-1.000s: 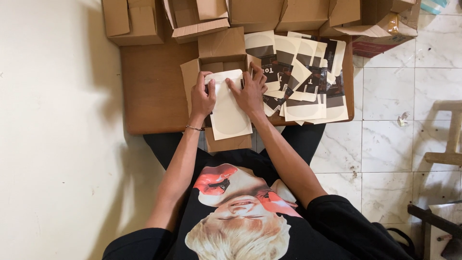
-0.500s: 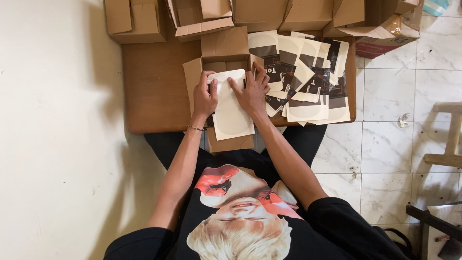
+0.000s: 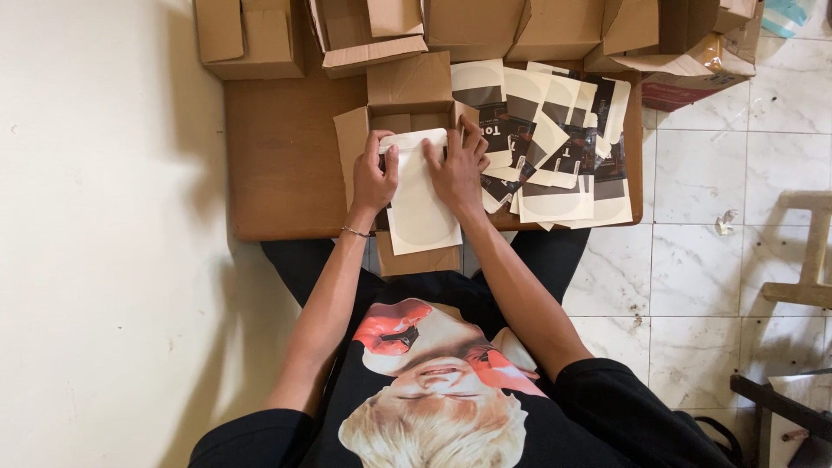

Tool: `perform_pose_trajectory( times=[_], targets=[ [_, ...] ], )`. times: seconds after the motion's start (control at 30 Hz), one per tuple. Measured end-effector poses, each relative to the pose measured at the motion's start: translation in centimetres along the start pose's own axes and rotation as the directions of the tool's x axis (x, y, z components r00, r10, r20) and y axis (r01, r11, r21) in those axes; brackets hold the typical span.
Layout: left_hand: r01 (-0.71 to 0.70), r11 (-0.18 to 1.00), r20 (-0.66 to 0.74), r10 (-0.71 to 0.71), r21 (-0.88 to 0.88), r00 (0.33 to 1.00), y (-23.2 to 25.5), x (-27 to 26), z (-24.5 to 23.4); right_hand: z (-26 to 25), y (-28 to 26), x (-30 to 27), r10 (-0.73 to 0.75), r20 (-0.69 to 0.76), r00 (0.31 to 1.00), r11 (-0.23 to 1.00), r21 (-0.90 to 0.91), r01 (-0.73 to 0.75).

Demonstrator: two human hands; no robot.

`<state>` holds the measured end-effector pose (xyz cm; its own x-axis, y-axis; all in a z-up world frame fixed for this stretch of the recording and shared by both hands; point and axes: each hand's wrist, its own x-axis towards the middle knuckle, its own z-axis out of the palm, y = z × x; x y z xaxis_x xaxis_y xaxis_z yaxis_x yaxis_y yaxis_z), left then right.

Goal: The person folds a white bag, inserts it into a cardboard box, and then handles several printed coffee bags.

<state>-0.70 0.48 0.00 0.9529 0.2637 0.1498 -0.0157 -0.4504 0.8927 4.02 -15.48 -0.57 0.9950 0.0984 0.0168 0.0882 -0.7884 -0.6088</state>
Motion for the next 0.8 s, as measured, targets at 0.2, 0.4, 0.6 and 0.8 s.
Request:
perform_pose_trajectory(
  times=[0.2, 0.4, 0.6, 0.8],
  targets=[
    [-0.015, 1.000, 0.013, 0.015, 0.015, 1.000, -0.2, 0.1, 0.0, -0.8, -0.6, -0.1, -0.012, 0.037, 0.999, 1.000, 0.026, 0.011],
    [0.006, 1.000, 0.032, -0.007, 0.021, 0.999, 0.5, 0.0, 0.0, 0.1, 0.1, -0.2, -0.018, -0.003, 1.000, 0.999, 0.033, 0.018],
    [0.014, 0.999, 0.057, -0.016, 0.032, 0.998, 1.0, -0.1, -0.2, 0.5, -0.5, -0.8, -0.240, -0.100, 0.965, 0.964, -0.139, 0.226],
    [0.028, 0.999, 0.061, -0.029, 0.022, 0.998, 0.7, 0.0, -0.3, 1.0, -0.3, -0.6, -0.201, -0.023, 0.979, 0.970, -0.146, 0.195]
  ],
)
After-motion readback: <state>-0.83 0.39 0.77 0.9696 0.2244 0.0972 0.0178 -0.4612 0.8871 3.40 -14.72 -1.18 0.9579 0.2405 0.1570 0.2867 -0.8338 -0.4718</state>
